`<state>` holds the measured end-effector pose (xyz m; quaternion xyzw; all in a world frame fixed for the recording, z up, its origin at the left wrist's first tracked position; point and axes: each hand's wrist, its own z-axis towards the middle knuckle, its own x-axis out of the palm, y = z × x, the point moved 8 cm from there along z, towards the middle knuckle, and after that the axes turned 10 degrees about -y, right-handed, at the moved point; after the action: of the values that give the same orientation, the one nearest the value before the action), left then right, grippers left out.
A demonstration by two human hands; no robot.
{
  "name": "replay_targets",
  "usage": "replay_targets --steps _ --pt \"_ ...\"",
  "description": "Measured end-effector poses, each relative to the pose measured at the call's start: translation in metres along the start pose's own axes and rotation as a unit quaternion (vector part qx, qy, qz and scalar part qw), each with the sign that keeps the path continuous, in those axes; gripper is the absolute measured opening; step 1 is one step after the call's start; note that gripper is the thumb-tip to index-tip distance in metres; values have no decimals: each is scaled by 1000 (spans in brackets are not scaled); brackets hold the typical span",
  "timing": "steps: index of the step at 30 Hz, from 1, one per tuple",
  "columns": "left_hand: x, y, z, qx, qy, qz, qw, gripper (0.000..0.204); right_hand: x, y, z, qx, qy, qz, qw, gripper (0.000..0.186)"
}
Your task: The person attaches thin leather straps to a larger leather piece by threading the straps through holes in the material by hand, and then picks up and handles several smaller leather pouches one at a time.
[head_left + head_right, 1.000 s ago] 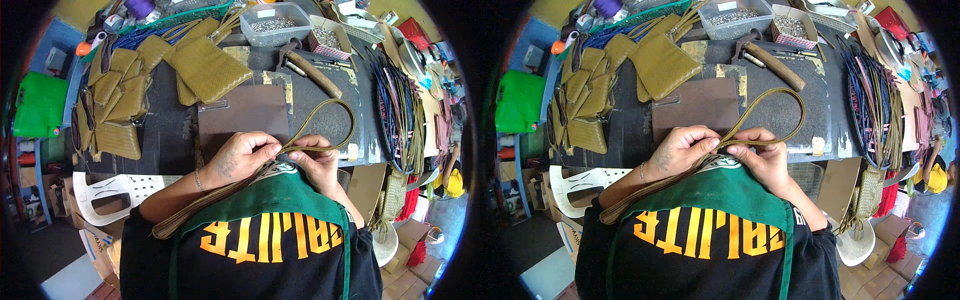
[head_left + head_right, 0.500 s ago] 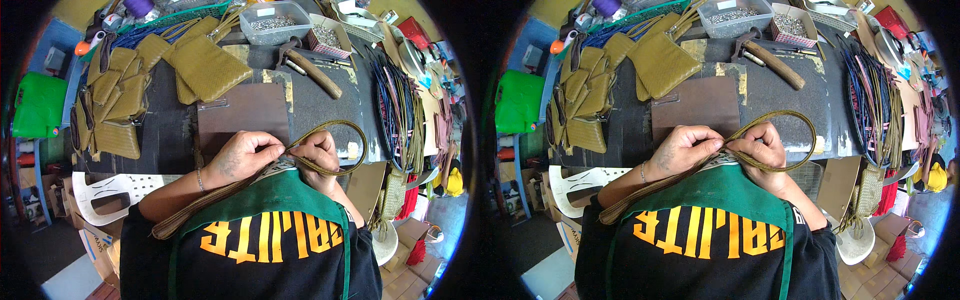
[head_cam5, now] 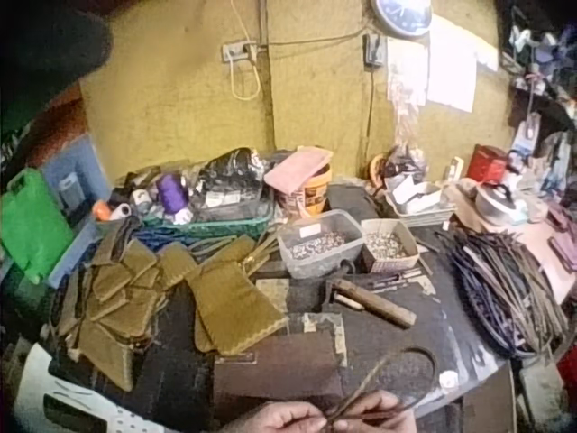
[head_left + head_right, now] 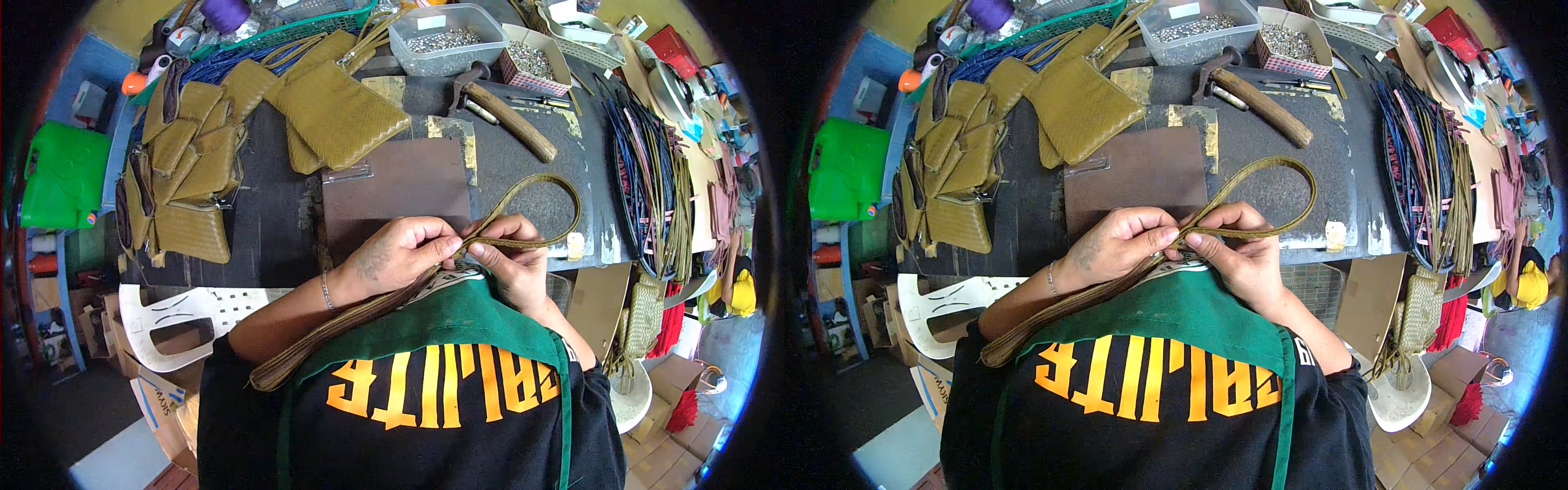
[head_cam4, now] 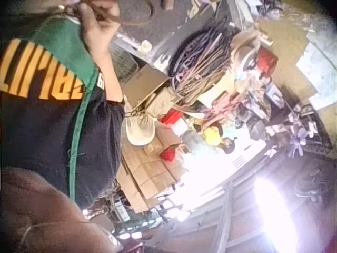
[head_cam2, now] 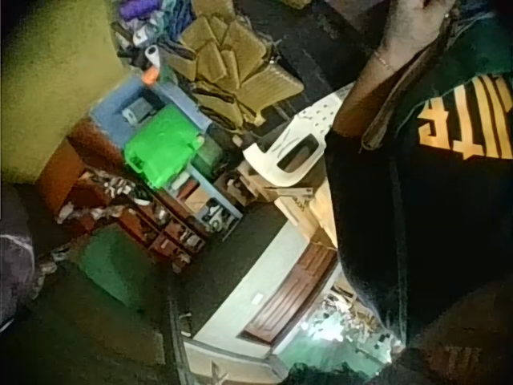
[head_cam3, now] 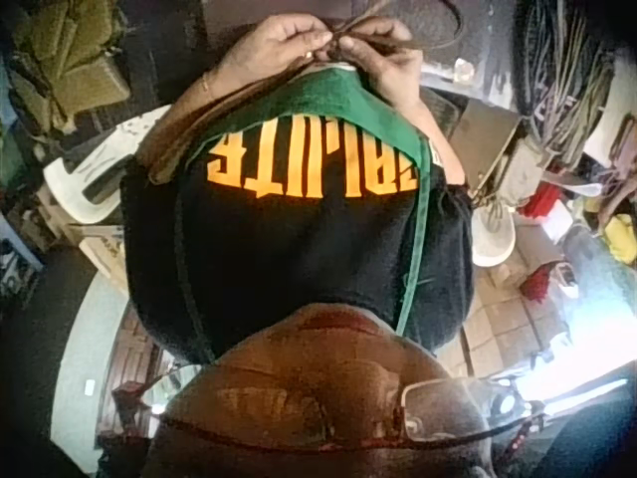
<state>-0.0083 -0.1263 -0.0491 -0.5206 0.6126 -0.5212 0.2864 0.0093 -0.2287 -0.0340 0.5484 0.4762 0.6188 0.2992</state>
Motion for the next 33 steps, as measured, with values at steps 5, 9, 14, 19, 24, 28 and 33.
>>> replay_targets --steps 5,9,14,19,24,28,33 --pt "8 -49 -15 204 -30 279 938 21 -1 2 -3 -49 -6 21 999 20" --pt "10 -48 -18 244 -27 412 878 16 6 -1 -1 -24 23 63 997 30" --pt "11 -52 -20 267 -36 507 818 14 14 -5 0 -21 97 -107 989 21" --pt "7 -53 -15 260 -40 538 801 16 14 3 6 -77 73 -179 978 17" --pt "-12 -67 -18 174 -72 526 830 40 19 4 6 -84 55 -230 968 13" --pt "6 -53 -10 230 -1 395 889 61 18 5 -1 -114 72 -243 961 12" --pt "13 -23 -4 256 -16 341 904 55 -1 -21 -2 -45 53 -241 968 15"
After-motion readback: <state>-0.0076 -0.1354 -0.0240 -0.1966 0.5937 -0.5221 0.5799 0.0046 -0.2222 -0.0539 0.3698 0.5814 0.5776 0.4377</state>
